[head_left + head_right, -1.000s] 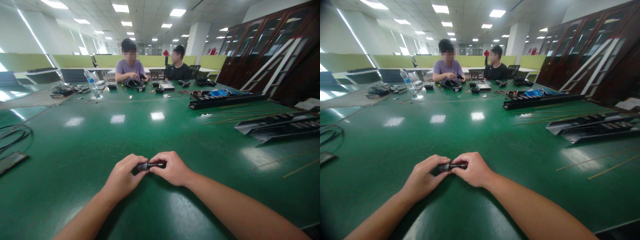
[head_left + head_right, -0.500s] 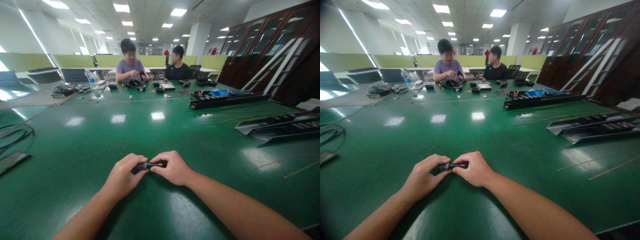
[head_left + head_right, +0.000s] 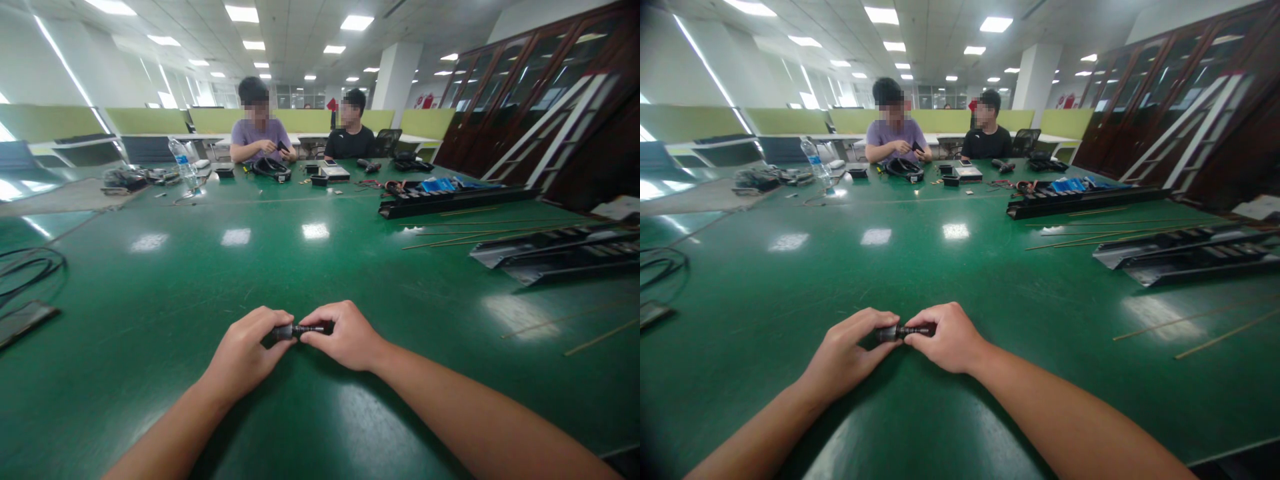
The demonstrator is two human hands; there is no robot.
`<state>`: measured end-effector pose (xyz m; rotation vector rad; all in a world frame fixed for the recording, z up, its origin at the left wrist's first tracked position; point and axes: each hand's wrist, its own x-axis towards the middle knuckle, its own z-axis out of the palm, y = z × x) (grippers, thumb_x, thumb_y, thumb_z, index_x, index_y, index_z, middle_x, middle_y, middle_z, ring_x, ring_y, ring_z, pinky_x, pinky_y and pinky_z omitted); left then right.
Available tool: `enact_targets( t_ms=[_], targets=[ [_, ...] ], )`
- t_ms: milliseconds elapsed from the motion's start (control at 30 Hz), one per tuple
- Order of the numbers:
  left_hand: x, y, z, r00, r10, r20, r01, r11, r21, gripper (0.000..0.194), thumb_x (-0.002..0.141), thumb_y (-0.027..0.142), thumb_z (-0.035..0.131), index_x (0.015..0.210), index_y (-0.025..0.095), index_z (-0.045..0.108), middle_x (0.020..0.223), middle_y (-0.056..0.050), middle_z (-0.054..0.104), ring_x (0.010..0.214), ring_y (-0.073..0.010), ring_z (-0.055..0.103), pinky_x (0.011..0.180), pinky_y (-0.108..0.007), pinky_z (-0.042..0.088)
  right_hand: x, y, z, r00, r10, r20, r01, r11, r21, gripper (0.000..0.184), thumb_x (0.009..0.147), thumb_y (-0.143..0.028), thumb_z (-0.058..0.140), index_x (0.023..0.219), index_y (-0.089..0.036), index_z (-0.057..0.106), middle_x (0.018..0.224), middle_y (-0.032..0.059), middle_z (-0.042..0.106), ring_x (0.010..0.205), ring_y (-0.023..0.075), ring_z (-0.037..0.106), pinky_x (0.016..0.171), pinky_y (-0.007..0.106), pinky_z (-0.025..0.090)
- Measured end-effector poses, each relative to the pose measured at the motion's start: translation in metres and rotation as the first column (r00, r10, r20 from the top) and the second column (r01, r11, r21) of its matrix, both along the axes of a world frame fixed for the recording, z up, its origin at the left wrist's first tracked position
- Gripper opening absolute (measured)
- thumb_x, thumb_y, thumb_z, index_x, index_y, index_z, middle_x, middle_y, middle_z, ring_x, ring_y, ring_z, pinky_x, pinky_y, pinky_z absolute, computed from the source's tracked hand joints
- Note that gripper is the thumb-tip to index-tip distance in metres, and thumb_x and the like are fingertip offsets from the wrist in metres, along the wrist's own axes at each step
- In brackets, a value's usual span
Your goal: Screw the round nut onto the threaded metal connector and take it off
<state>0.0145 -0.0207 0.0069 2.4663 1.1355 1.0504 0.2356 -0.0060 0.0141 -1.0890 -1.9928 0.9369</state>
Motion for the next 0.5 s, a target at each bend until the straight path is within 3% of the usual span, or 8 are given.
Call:
enact_targets(
  t_ms=[300,500],
  targets=[
    [-0.0011,0.0003,-0.0004,1.0,0.006,-0.011,-0.006,1.0,0.013,0.024,0.085,0.021,0.07,0.108,0.023,0.063,0.102,-0.002,0.068,0.093,-0.015,0.065,0.084,-0.028,0.053,-0.0002,-0.0006,-0.0003,0.999,-0.007,-0.037,0.004,0.997,-0.071,0.016,0.078,-0.022,0.07,0.09,-0.018,0.079,0.075,0.0015,0.075,0.065,0.0149,0.063,0.06,0.025,0.045],
    [0.0004,0.0015,-0.0007,1.0,0.006,-0.002,-0.006,1.0,0.018,0.024,0.085,0.02,0.07,0.108,0.023,0.063,0.102,-0.002,0.069,0.093,-0.0152,0.065,0.084,-0.028,0.053,-0.0016,-0.002,0.0006,0.999,-0.006,-0.052,0.004,0.999,-0.039,0.015,0.076,-0.023,0.072,0.087,-0.017,0.078,0.072,0.0011,0.072,0.063,0.0135,0.061,0.058,0.023,0.043]
  ],
)
